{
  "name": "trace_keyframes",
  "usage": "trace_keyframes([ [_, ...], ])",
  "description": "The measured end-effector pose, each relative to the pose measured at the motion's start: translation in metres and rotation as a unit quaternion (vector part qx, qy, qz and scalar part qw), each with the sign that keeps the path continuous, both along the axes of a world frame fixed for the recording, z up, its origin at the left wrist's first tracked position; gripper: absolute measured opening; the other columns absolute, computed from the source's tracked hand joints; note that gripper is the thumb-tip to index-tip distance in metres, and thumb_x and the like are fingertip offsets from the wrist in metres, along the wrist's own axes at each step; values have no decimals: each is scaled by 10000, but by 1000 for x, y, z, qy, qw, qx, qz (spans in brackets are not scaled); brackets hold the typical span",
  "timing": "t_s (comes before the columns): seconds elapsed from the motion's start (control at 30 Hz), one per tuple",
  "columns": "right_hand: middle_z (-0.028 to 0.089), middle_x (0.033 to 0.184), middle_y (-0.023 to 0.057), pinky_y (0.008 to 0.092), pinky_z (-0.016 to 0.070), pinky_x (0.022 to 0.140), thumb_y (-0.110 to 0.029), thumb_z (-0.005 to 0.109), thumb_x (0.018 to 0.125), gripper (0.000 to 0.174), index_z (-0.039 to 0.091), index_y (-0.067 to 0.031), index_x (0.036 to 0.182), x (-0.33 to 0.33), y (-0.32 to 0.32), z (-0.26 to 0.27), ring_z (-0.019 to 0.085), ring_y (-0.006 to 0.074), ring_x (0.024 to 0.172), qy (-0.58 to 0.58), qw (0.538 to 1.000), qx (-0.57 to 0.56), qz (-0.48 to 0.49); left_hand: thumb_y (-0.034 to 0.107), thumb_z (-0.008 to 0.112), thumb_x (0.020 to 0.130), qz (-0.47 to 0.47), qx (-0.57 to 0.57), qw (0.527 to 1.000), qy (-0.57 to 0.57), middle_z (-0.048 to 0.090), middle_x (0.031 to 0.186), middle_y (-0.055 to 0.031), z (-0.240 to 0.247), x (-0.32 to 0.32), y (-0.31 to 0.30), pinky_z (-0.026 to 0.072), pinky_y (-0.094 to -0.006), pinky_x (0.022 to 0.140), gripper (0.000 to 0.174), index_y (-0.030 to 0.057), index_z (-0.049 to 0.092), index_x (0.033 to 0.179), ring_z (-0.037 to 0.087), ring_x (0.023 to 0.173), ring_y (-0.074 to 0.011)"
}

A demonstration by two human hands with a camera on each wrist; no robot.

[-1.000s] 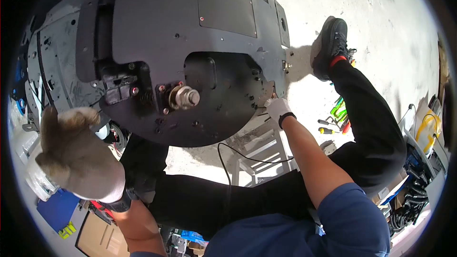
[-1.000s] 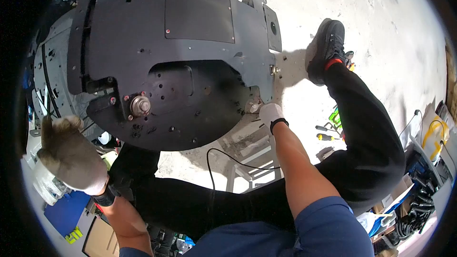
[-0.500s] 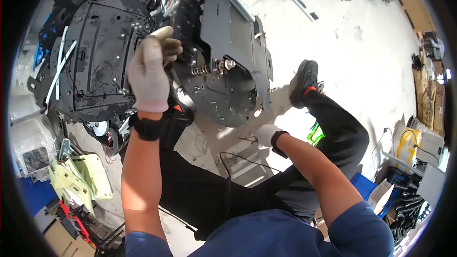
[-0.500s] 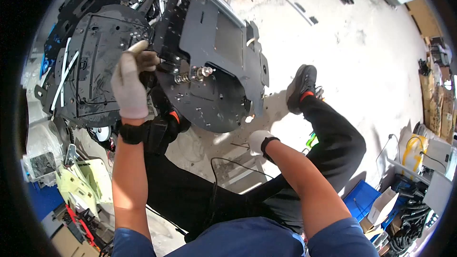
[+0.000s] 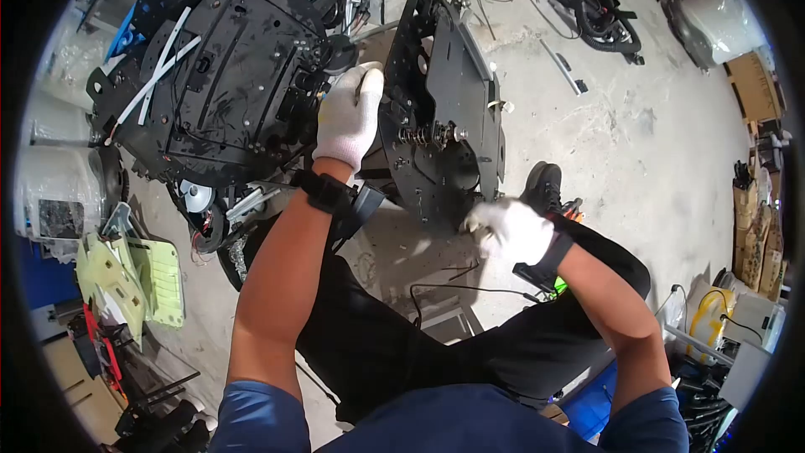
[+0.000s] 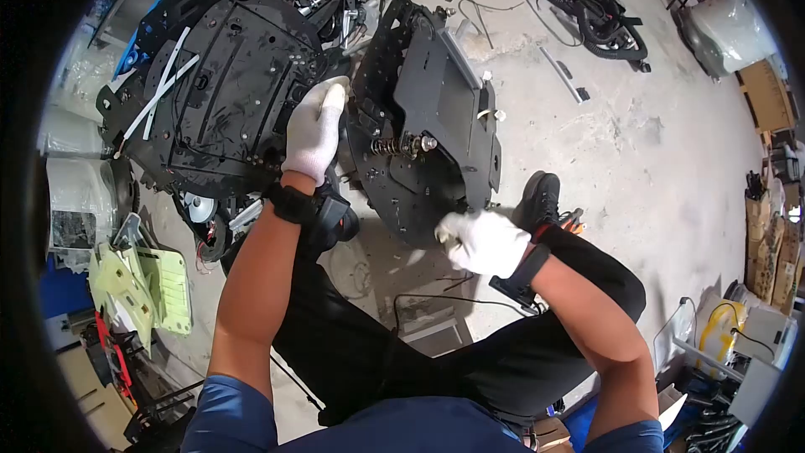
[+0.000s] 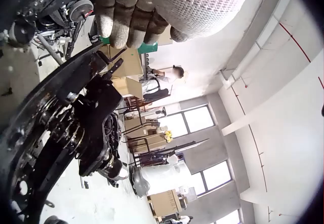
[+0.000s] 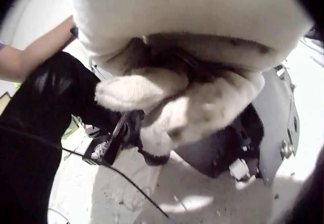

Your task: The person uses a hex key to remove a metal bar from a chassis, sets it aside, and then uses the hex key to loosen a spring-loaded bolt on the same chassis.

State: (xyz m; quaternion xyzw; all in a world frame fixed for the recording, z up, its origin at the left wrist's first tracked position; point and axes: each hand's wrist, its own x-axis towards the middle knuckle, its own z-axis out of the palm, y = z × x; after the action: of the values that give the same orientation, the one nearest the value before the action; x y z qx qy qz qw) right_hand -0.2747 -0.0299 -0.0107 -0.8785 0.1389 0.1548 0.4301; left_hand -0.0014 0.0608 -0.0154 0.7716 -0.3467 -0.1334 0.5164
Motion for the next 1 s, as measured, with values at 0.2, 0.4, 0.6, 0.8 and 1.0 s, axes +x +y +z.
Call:
trace_keyframes([
  [0.2, 686, 804, 68, 225, 517, 605, -240, 484, 994, 256, 569, 2, 1003, 23, -24, 48, 660, 122, 686, -233, 908, 234, -259, 347, 493, 935, 38, 27, 996, 71, 604, 1212, -181, -2, 0, -10, 391, -324, 996, 477, -24, 562, 1227, 554, 1159, -268],
  [0.4, 698, 796, 73, 205, 468, 531, -247, 515, 984, 298, 602, 32, 1040, 49, -41, 39, 606, 81, 601, -222, 872, 247, -359, 294, 454, 988, 14, -2, 983, 182, 566, 1264, -112, -6, 9, -16, 382, -270, 1001, 470, -45, 488, 1311, 528, 1150, -167],
  [0.6, 692, 742, 75, 215, 456, 510, -235, 530, 976, 293, 610, 37, 1050, 65, -42, 44, 586, 82, 543, -194, 883, 247, -347, 352, 487, 960, 14, -10, 976, 215, 591, 1223, -140, 3, 1, -20, 363, -277, 1002, 500, -32, 530, 1278, 531, 1135, -192],
  [0.8, 698, 741, 91, 212, 443, 491, -258, 518, 982, 308, 605, 25, 1066, 69, -40, 29, 567, 91, 509, -191, 882, 258, -344, 361, 492, 957, -1, -9, 979, 203, 578, 1253, -143, 2, 1, -20, 352, -276, 1018, 527, -42, 509, 1296, 516, 1175, -200],
  [1.0, 698, 743, 94, 210, 433, 464, -256, 516, 983, 310, 600, 24, 1087, 74, -41, 28, 559, 84, 497, -146, 871, 304, -357, 363, 504, 954, 11, 8, 982, 191, 555, 1288, -155, 15, -8, -24, 343, -277, 1038, 547, -53, 487, 1309, 490, 1230, -209],
])
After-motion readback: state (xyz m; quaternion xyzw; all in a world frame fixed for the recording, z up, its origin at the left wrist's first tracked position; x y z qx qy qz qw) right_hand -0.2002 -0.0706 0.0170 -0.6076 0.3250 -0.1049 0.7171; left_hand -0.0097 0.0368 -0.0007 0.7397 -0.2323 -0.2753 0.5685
